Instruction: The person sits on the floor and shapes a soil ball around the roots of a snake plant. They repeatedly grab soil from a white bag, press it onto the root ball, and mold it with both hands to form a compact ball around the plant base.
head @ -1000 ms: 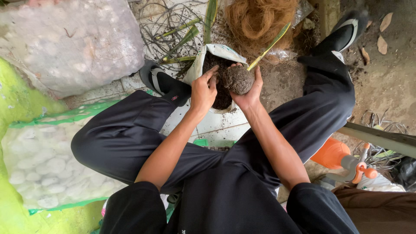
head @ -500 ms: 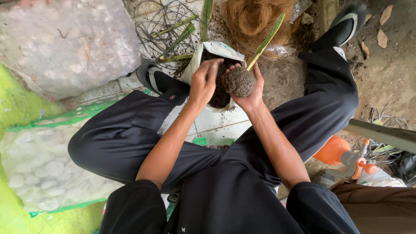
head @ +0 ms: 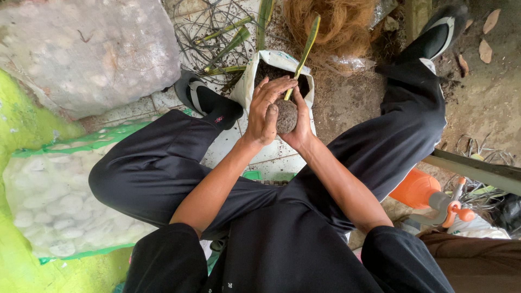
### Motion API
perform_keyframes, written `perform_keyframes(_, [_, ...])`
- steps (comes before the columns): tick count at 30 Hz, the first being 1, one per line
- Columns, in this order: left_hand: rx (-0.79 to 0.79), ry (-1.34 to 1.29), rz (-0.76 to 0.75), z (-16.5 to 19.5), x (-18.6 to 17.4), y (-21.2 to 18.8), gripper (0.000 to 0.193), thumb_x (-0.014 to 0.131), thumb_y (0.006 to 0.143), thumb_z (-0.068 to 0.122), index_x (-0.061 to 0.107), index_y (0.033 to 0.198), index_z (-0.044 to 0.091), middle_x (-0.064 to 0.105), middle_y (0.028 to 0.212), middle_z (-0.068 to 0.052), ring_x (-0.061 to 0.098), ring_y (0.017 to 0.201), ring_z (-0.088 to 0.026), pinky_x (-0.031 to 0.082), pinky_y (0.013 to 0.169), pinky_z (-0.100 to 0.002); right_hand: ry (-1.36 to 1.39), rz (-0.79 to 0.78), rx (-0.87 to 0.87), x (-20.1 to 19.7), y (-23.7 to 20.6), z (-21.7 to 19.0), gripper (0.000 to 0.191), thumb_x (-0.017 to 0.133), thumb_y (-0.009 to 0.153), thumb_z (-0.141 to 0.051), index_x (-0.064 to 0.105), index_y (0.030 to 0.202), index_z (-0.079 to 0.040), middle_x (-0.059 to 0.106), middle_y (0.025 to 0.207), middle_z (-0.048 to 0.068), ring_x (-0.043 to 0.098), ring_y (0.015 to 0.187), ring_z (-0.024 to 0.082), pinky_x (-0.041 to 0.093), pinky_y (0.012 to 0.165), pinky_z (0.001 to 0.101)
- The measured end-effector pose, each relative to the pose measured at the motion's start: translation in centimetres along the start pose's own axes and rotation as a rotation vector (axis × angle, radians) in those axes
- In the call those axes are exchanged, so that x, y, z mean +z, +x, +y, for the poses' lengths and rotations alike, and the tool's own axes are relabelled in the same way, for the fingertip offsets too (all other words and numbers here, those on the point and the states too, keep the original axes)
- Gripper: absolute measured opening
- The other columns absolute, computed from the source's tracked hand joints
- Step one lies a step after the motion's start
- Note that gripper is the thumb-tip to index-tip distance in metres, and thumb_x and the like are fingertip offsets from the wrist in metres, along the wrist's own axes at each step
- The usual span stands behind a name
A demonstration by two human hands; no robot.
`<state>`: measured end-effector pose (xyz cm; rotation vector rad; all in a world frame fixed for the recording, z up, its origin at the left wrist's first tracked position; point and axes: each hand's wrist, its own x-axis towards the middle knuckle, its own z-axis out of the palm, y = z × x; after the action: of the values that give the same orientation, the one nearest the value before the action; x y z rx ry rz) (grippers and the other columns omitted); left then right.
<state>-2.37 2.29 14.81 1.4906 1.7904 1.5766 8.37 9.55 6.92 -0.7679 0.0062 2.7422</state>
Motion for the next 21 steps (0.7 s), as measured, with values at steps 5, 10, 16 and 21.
perform_keyframes(5, [-0.087, 0.088, 0.057, 0.3, 0.7, 0.0, 0.065, 0.015, 0.113, 0.047, 0.067, 0.13, 0.013, 0.071, 0.133, -0.007, 0.064, 0.134, -0.026, 0.03, 0.127, -0.049, 0.04, 0.105, 0.088, -1.7, 0.5, 0.2, 0.051, 0.054, 0.1, -0.056, 0.062, 0.131, -0.016, 0.064, 0.134, 0.008, 0.06, 0.124, 0.024, 0.048, 0.109, 0.0428])
perform_keyframes(10, [-0.118, 0.135, 0.063, 0.9, 0.6, 0.4, 0.062, 0.017, 0.112, 0.044, 0.067, 0.133, 0.014, 0.07, 0.134, -0.006, 0.063, 0.133, -0.025, 0.029, 0.126, -0.049, 0.214, 0.115, 0.234, -2.3, 1.0, 0.7, 0.05, 0.056, 0.1, -0.052, 0.062, 0.133, -0.015, 0.062, 0.14, 0.009, 0.056, 0.129, 0.024, 0.045, 0.112, 0.0426])
perform_keyframes(16, [-0.155, 0.327, 0.001, 0.3, 0.7, 1.0, 0.054, 0.027, 0.11, 0.038, 0.066, 0.137, 0.012, 0.066, 0.14, -0.01, 0.054, 0.14, -0.028, 0.013, 0.128, -0.056, -0.084, 0.065, 0.055, 0.2, 0.8, -0.6, 0.052, 0.052, 0.101, -0.054, 0.061, 0.135, -0.015, 0.06, 0.142, 0.009, 0.057, 0.13, 0.026, 0.047, 0.113, 0.0465])
perform_keyframes(21, [-0.152, 0.231, 0.08, 0.1, 1.3, 0.4, 0.056, 0.026, 0.111, 0.043, 0.061, 0.14, 0.01, 0.063, 0.143, -0.012, 0.053, 0.143, -0.028, 0.015, 0.131, -0.054, -0.037, 0.122, 0.083, 1.3, 0.0, -0.9, 0.053, 0.047, 0.099, -0.053, 0.06, 0.134, -0.016, 0.065, 0.133, 0.012, 0.063, 0.122, 0.028, 0.05, 0.106, 0.047])
